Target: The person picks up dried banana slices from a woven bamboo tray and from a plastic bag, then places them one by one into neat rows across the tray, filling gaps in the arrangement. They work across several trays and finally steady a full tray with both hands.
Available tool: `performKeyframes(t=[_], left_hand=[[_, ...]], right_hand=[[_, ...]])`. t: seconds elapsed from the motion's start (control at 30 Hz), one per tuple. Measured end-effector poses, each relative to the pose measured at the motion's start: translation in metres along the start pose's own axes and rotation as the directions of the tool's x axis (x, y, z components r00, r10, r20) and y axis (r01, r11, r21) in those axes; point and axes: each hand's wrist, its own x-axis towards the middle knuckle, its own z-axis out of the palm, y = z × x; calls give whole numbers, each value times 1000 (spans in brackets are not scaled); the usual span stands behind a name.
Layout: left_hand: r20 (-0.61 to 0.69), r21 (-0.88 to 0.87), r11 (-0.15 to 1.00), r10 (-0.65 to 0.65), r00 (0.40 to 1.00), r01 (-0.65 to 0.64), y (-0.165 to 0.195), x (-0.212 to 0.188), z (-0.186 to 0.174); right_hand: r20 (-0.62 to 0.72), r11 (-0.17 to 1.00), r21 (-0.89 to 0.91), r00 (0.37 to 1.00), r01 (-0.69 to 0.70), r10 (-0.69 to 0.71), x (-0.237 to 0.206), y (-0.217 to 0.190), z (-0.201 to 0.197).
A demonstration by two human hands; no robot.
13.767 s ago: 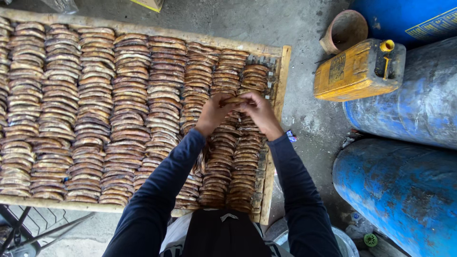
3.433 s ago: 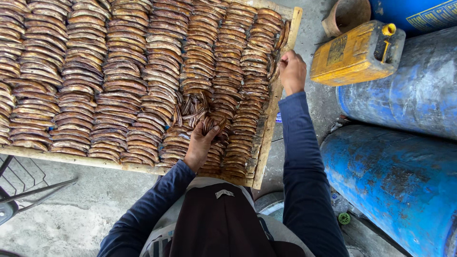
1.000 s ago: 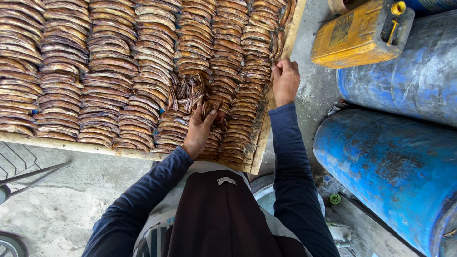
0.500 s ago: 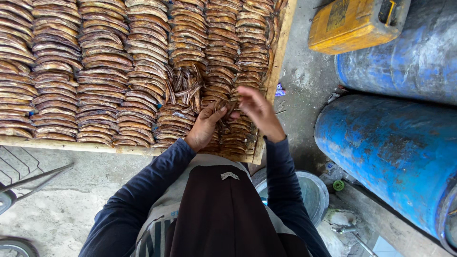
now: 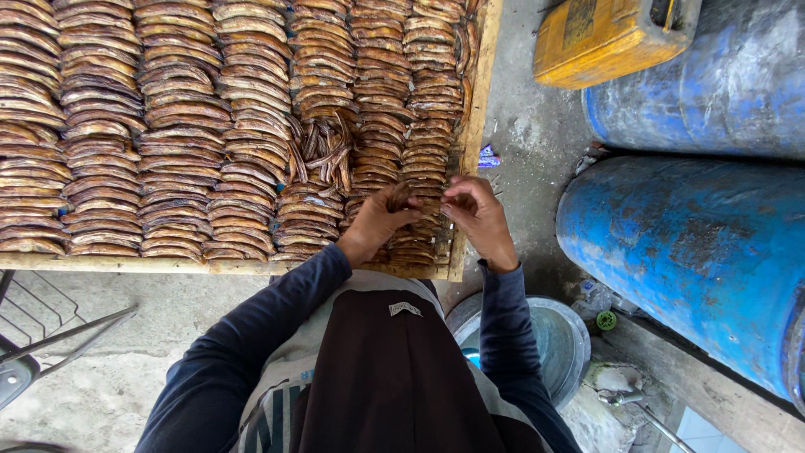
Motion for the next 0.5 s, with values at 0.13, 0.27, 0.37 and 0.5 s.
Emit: performKeyframes(t=[0.13, 0.27, 0.37, 0.5], left_hand=[[46, 307, 950, -69, 997, 52, -10, 8, 20], [0, 452, 870, -223, 975, 198, -17, 26, 39], [-29, 380, 893, -249, 968, 241, -20, 30, 42], [-47, 248, 937, -240, 970, 244, -18, 24, 30]], right_hand=[[-249, 968, 230, 955, -103, 161, -12, 40, 0], [-316, 922, -385, 946, -51, -80, -1, 68, -11], [-233, 784, -614, 929, 89, -288, 25, 75, -18], [-248, 849, -525, 946, 49, -208, 52, 70, -16]])
